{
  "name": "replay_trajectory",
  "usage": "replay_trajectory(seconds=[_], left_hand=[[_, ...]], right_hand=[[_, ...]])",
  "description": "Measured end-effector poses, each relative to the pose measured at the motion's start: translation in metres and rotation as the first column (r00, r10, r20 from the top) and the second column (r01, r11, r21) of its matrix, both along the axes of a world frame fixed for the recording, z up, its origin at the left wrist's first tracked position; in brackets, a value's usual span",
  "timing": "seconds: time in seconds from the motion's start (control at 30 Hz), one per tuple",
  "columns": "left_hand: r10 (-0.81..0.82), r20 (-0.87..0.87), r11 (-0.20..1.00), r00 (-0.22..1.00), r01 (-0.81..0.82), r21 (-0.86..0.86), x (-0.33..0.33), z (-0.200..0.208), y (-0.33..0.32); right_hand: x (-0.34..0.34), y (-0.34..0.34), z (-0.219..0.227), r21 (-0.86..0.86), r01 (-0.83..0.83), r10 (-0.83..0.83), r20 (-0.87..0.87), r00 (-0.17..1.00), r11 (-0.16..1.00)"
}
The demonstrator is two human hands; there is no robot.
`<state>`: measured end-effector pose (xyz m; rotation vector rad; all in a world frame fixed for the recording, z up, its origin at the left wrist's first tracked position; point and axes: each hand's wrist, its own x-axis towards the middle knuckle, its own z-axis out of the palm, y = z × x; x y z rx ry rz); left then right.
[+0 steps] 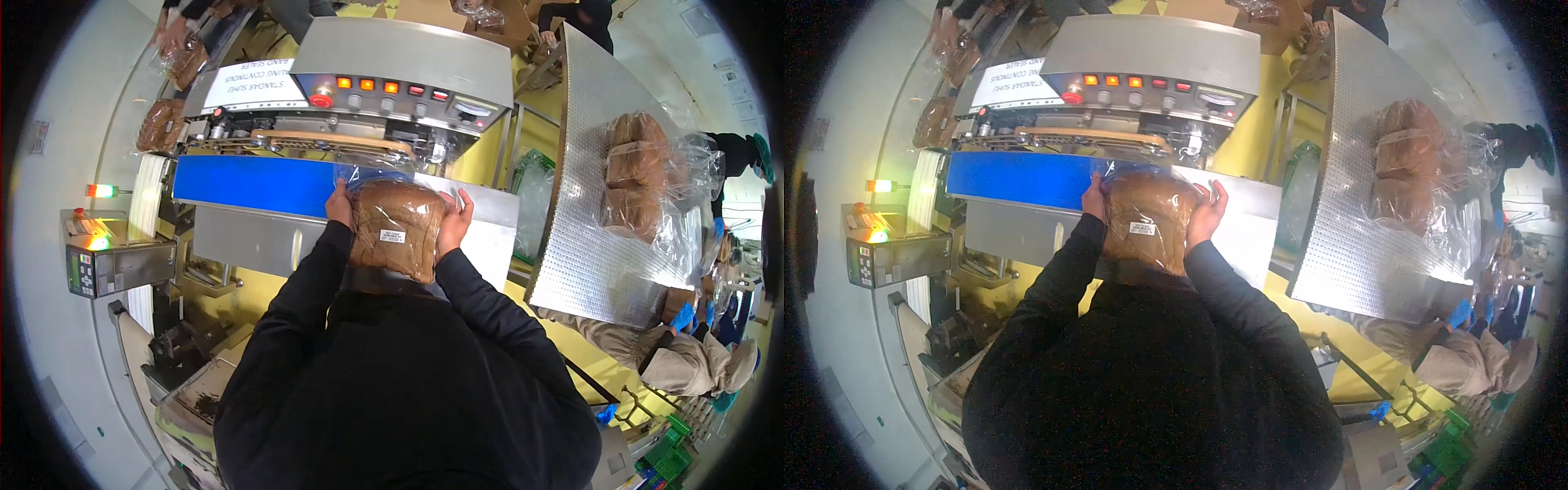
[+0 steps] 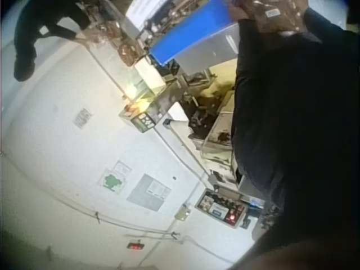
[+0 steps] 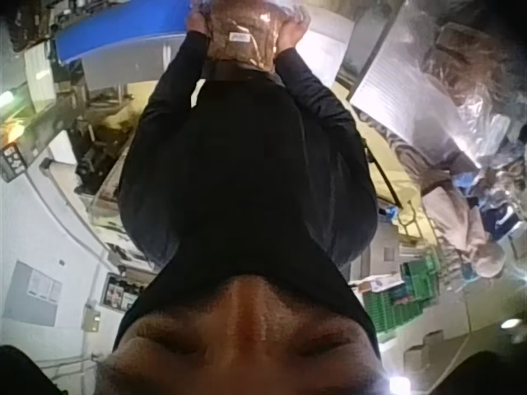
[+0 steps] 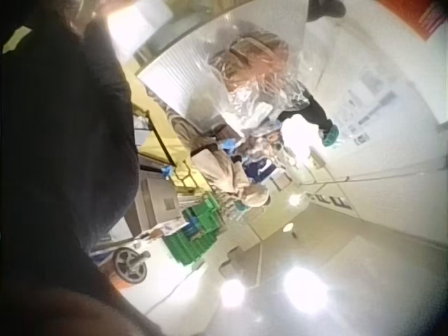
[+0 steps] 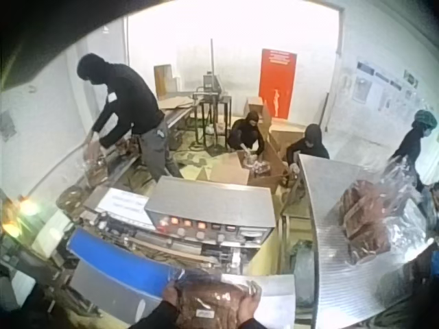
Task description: The person repeatedly picks up loaves of bread, places them into clear plastic bags, and feeds them through a band sealer machine. The sealed packages are then placed onto a conveyor belt. The process is repeated continuously with multiple loaves.
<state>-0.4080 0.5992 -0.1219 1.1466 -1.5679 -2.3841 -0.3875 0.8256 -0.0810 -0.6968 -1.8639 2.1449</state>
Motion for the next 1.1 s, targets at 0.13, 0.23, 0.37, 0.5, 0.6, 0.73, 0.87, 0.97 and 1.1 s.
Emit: replay_trajectory(seconds=[0.13,0.23,0.37,0.5,0.6,0.73,0.87,0.97,1.1], left_hand=[[0.009,-0.085,0.998,0.996,-0.004,0.056,-0.008,-0.016,-0.038],[0.019,-0.051,0.981,0.998,-0.009,0.194,-0.01,0.003,-0.057],[-0.026,-0.094,0.97,0.995,0.048,0.24,-0.019,0.018,-0.077],[-0.024,-0.09,0.988,0.996,0.037,0.152,-0.017,0.031,-0.112],[-0.028,-0.116,0.99,0.993,0.043,0.132,-0.016,0.029,-0.135],[-0.074,-0.104,0.992,0.992,0.084,0.096,-0.02,0.001,-0.179],[-0.04,-0.085,0.997,0.996,0.045,0.063,-0.019,0.002,-0.204],[-0.078,-0.095,0.997,0.992,0.077,-0.013,-0.017,0.006,-0.226],[-0.049,-0.134,0.998,0.99,0.055,0.036,-0.017,0.008,-0.255]], right_hand=[[0.0,-0.04,0.025,-0.031,0.059,-0.056,0.09,0.994,0.998],[0.006,-0.063,0.011,-0.056,0.128,-0.12,0.136,0.983,0.99],[0.003,-0.078,-0.023,-0.108,0.181,-0.175,0.062,0.983,0.978],[0.005,-0.114,-0.021,-0.168,0.148,-0.141,0.049,0.989,0.975],[0.007,-0.145,-0.015,-0.135,0.158,-0.149,0.078,0.986,0.978],[0.013,-0.184,-0.007,-0.158,0.174,-0.16,0.094,0.983,0.972],[0.014,-0.213,-0.012,-0.151,0.205,-0.189,0.114,0.975,0.967],[0.013,-0.231,-0.007,-0.182,0.193,-0.177,0.1,0.979,0.964],[0.013,-0.245,0.007,-0.328,0.143,-0.1,0.145,0.984,0.934]])
